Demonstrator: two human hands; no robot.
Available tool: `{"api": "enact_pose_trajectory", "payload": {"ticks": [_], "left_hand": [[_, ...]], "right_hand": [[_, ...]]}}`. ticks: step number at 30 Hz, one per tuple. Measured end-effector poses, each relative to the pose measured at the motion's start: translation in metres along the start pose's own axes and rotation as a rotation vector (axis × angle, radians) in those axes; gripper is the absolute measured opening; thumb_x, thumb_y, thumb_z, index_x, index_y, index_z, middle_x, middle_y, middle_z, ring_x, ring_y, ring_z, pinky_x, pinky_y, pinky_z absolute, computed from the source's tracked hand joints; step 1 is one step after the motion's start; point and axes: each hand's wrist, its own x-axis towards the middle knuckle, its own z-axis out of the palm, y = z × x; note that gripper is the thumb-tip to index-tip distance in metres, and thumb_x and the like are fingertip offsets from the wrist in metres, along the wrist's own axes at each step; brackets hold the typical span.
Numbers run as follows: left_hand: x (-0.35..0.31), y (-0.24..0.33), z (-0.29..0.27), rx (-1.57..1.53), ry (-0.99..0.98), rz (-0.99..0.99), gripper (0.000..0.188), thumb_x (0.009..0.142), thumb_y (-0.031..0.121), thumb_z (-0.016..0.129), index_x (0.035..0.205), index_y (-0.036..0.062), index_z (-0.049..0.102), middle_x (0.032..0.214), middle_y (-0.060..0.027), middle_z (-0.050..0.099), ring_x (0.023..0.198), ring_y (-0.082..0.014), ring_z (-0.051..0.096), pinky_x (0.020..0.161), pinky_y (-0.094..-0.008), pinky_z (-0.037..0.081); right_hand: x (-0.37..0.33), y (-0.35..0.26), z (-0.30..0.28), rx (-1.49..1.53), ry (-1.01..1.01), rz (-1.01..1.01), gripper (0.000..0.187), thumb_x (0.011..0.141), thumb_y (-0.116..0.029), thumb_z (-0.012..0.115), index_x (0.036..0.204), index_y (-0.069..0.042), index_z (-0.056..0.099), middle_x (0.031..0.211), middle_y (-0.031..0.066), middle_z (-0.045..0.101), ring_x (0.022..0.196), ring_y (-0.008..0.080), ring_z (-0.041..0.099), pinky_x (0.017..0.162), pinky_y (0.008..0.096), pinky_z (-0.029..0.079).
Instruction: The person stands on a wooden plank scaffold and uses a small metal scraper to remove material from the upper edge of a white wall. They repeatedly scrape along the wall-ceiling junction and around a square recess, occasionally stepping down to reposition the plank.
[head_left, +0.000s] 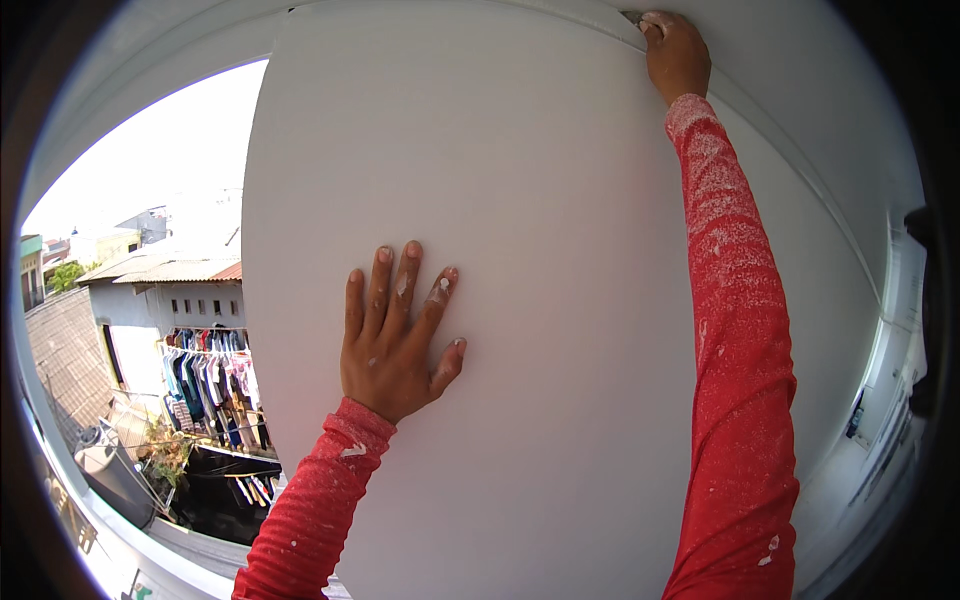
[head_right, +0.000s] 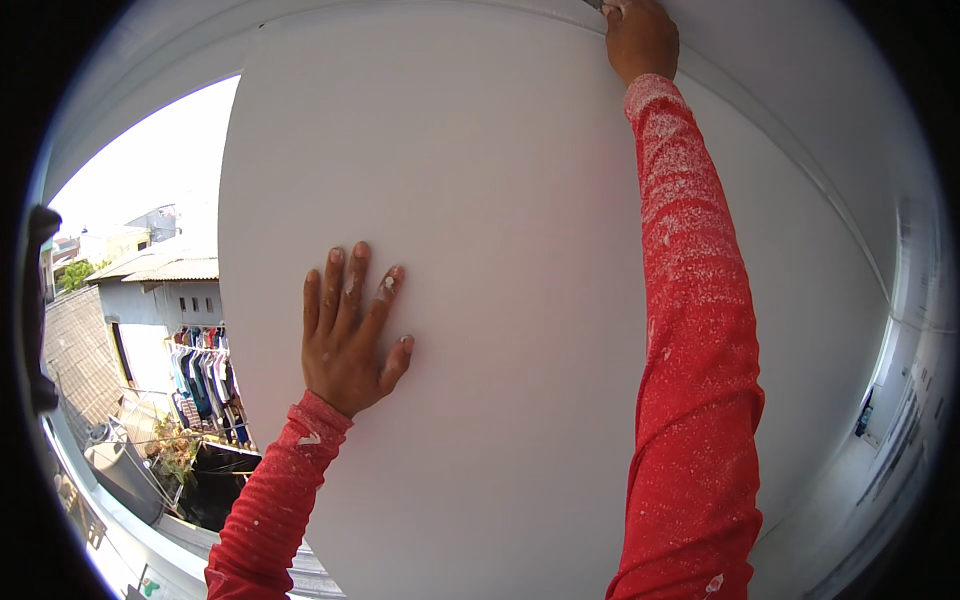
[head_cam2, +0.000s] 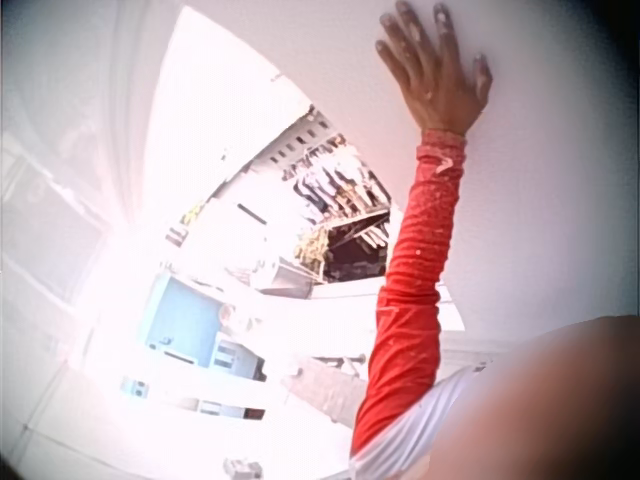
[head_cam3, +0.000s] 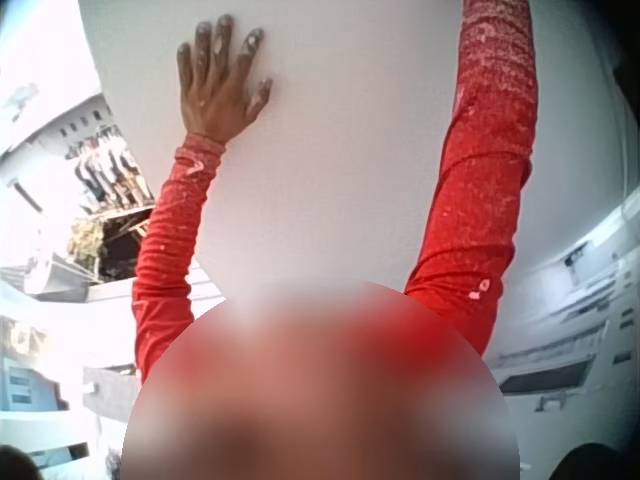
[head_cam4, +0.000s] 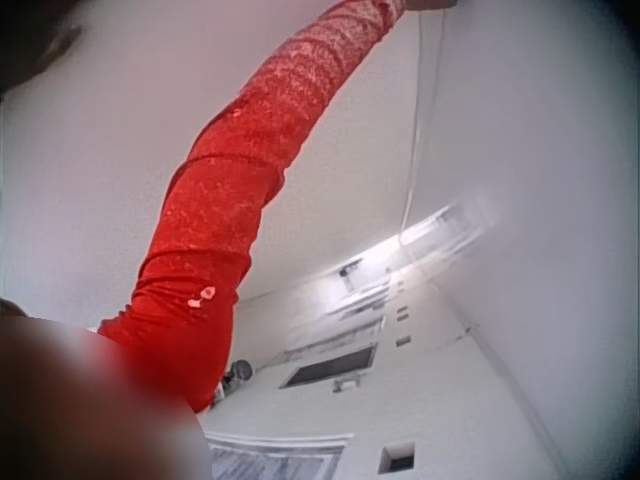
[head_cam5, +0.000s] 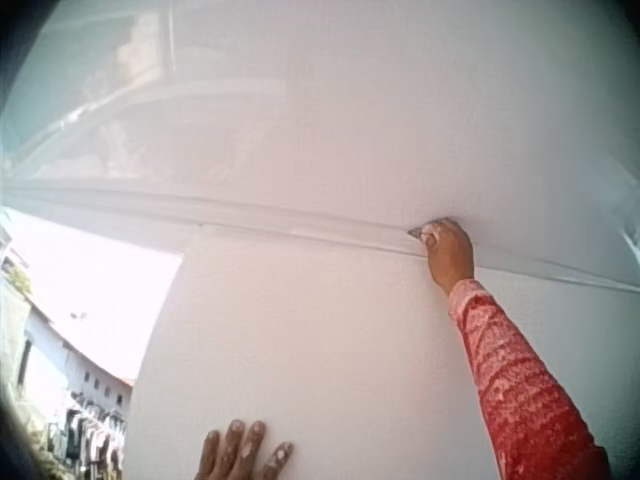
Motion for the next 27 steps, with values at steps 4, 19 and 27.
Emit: {"api": "enact_pose_trajectory", "payload": {"ticks": [4, 19, 27], "left_hand": [[0.001, 0.001, 0.000, -0.008, 0.000, -0.011, 0.061, 0.090, 0.037, 0.058, 0.147, 0.0168, 0.055, 0.163, -0.0174, 0.036, 0.155, -0.0391, 0.023, 0.124, -0.0582, 0.018], [0.000, -0.002, 0.005, -0.014, 0.014, 0.001, 0.064, 0.088, 0.038, 0.059, 0.148, 0.0176, 0.054, 0.164, -0.0170, 0.034, 0.155, -0.0384, 0.022, 0.124, -0.0579, 0.017], [-0.001, -0.002, 0.006, -0.022, 0.007, -0.005, 0.065, 0.088, 0.040, 0.059, 0.149, 0.0177, 0.052, 0.164, -0.0171, 0.033, 0.155, -0.0391, 0.023, 0.124, -0.0584, 0.017]], "right_hand": [[0.000, -0.002, 0.003, -0.026, -0.019, -0.049, 0.024, 0.099, -0.025, 0.061, 0.111, -0.010, 0.075, 0.115, 0.0085, 0.072, 0.107, 0.0302, 0.067, 0.096, 0.0398, 0.052], [0.005, -0.010, 0.005, -0.027, -0.042, -0.094, 0.022, 0.099, -0.024, 0.062, 0.110, -0.009, 0.076, 0.112, 0.0082, 0.073, 0.103, 0.0292, 0.068, 0.093, 0.0392, 0.054], [0.004, -0.018, 0.005, 0.021, -0.126, -0.025, 0.025, 0.099, -0.026, 0.062, 0.111, -0.010, 0.076, 0.113, 0.0085, 0.073, 0.104, 0.0295, 0.068, 0.093, 0.0401, 0.053]]}}
